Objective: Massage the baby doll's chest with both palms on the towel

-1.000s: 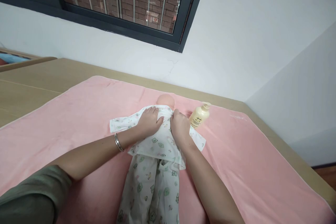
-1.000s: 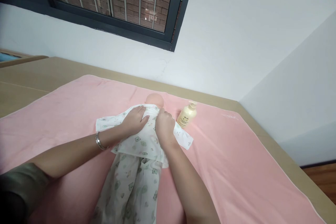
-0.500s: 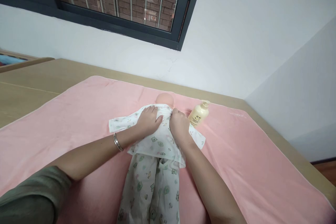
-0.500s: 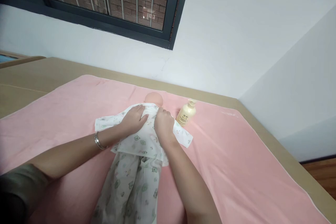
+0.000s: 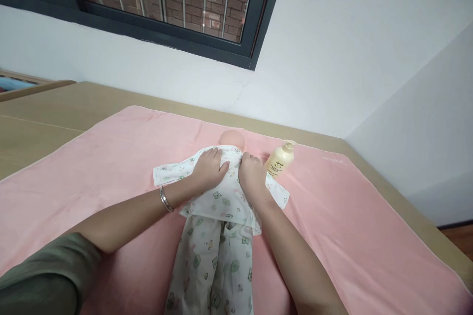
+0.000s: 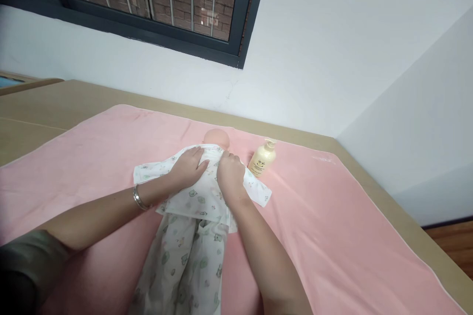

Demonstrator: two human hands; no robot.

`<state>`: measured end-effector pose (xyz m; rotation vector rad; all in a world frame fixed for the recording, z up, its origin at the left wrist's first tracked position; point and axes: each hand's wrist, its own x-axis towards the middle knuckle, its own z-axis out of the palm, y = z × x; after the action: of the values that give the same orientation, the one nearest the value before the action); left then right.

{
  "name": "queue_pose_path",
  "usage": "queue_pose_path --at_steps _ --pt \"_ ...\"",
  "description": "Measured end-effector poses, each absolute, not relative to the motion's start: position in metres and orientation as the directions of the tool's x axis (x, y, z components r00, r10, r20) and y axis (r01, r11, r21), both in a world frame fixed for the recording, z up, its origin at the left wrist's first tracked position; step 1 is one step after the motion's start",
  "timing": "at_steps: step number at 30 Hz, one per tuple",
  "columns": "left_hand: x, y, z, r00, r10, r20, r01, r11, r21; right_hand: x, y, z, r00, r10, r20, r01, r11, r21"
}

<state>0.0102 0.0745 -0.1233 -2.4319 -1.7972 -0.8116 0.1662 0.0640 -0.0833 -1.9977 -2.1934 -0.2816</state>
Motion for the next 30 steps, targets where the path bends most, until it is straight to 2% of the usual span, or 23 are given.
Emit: queue_pose_path --at_steps 30 --pt "0.0103 0.0742 -0.1211 0.207 0.899 0.386 0.898 -0.332 0.290 0.1625 0.0600 -0.0773 -0.089 0.974 0.208 0.996 0.083 0.037"
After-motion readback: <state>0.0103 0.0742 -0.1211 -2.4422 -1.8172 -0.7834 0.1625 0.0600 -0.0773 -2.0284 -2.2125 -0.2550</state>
